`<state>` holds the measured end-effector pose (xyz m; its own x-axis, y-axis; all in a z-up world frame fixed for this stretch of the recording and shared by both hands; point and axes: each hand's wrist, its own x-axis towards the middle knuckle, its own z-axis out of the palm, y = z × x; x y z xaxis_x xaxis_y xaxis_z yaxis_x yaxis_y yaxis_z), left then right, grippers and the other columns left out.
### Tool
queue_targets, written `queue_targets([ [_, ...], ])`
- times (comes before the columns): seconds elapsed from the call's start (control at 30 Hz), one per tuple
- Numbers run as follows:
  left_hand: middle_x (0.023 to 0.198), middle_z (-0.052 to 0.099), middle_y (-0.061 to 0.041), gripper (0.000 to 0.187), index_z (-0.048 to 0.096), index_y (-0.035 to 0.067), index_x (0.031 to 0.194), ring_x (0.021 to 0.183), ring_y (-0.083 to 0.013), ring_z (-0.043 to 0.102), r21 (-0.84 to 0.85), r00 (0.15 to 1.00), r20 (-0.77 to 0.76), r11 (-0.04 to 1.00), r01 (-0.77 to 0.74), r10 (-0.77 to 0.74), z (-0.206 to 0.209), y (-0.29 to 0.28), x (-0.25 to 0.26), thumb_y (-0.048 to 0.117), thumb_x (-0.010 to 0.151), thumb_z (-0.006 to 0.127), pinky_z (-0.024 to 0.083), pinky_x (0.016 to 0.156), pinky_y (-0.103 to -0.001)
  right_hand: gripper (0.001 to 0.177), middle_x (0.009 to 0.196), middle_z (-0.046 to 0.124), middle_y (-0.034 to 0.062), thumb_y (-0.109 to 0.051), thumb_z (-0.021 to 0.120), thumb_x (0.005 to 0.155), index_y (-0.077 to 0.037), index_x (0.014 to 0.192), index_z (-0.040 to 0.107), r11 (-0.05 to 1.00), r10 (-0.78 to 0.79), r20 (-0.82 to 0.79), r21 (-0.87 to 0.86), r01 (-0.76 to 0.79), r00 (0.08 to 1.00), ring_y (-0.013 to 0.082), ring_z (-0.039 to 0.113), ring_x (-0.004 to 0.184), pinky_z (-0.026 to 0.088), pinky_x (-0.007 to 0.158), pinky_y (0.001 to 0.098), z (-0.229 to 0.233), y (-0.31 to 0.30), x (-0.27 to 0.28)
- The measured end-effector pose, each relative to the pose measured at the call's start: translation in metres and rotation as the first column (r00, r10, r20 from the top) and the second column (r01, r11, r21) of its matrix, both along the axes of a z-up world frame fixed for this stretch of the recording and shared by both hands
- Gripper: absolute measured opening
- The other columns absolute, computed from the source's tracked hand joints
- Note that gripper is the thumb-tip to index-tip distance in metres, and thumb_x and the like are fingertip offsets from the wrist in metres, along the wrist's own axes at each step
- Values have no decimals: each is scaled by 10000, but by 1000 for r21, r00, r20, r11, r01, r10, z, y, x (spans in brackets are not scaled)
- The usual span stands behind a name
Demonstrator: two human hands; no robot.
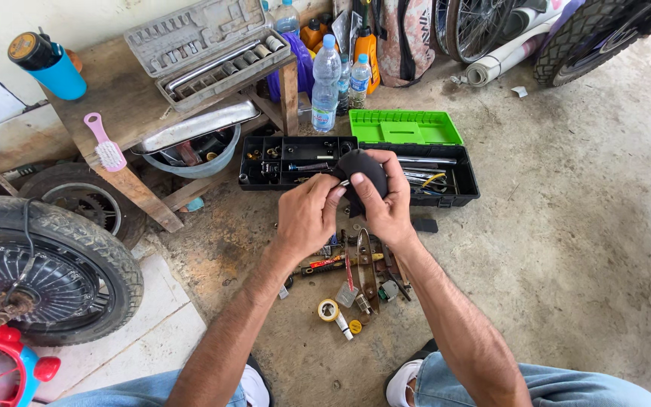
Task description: The person works on various motorcycle components by hand, inspecting parts, cleaning elements with a black cloth, and organizing tools and fasteners within a plastic box.
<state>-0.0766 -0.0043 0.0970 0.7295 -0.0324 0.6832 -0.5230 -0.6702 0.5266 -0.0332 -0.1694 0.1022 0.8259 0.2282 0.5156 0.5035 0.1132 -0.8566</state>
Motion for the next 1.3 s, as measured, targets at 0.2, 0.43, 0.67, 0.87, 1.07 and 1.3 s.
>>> queue_targets([
  [0.2,745,621,-53,168,616,54,1030,619,-158,619,-334,994,-100,943,-2,-33,-24,-28,-8,199,1089,555,495,564,-322,247,1012,678,55,-215,638,1073,-49,1253,609,896,202,-372,444,-17,906,93,597,783,481,627,235,-10,4,-2],
  [0.43,842,602,27,218,616,117,1237,695,-67,550,-706,958,-225,707,-34,-180,-30,-17,16,212,1084,494,472,601,-270,532,1051,722,69,-556,484,1026,-109,1272,635,778,480,-624,627,29,616,184,686,875,534,669,345,-14,0,2],
  [0.67,915,571,-21,132,702,88,1065,764,-88,493,-505,967,-255,856,-110,-27,-34,21,28,186,1091,617,450,647,-233,488,1415,578,-23,-323,585,1026,-229,1490,469,929,187,-587,366,52,788,124,573,1268,465,1062,369,-1,-19,17],
  [0.87,900,676,-2,109,705,48,1057,715,-54,528,-778,888,-328,626,-61,-321,-28,5,24,137,1012,660,466,619,-213,544,1267,608,55,-139,703,956,-137,1451,478,994,103,-402,65,-84,910,160,585,1067,527,845,327,-19,13,-4],
  [1.07,842,722,-28,139,742,63,995,678,-100,662,-906,764,-408,328,-269,-500,-9,-3,9,170,918,698,573,562,-285,624,1454,553,55,-52,700,1007,-119,1560,418,994,108,-99,30,-105,989,135,532,1296,471,1097,306,-32,26,-19],
  [1.3,835,700,-8,194,720,64,926,704,-98,608,-958,766,-275,94,-272,-580,-28,-6,18,247,989,731,557,638,-279,709,1366,628,117,34,730,905,-133,1536,452,979,-29,56,-202,40,998,166,622,1219,540,1032,320,-33,22,-17],
])
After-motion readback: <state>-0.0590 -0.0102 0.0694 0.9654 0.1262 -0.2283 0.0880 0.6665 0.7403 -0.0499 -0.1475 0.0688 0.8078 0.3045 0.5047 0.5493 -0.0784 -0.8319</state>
